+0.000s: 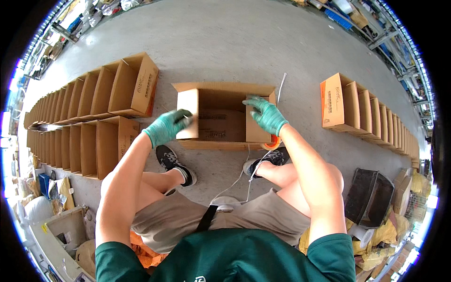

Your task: The person sits on the floor and repeatedly tapes cardboard boxes using a handheld tape dispenser. They fold the flaps of each box, apply tape to seal it, and then move the finished box aside to process the next one from a nearby stack.

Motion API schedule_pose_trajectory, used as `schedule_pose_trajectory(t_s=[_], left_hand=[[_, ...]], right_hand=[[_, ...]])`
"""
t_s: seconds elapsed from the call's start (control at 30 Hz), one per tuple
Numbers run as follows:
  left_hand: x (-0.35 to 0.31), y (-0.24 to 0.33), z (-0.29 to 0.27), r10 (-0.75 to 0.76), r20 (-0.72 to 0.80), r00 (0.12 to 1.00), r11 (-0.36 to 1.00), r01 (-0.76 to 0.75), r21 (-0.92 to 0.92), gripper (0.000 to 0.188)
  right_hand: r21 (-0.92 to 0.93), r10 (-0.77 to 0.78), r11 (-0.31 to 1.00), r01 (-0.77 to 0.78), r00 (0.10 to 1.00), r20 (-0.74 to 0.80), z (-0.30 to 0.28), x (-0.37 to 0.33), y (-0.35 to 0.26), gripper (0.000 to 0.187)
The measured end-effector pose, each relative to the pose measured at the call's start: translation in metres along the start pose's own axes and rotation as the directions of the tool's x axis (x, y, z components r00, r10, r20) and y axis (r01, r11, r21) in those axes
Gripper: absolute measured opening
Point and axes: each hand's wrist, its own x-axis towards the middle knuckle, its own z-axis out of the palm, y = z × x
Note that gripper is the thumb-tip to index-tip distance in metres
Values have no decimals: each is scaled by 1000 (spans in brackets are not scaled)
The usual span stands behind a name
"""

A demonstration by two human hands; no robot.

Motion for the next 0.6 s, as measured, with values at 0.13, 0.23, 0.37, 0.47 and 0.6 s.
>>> schedule_pose_trajectory(t_s=[0.13,0.23,0.37,0.47,0.6], left_hand=[[-6,10,0,108,227,968,948,-169,270,65],[1,-4,-3,-3,178,984,971,-39,234,57],[20,-12,6,-205,-94,974,939,223,261,62],[27,-16,25,-154,-405,901,900,298,320,91],[36,-48,42,-243,-366,898,968,199,-155,129]], right_hand=[[335,255,915,-226,966,-46,-2,-1,23,28],[582,404,760,-288,912,-76,-13,6,27,27],[726,729,535,-432,670,-139,-29,22,8,57],[595,699,648,-475,682,-217,-32,26,4,65],[665,696,375,-646,670,258,-25,24,2,44]])
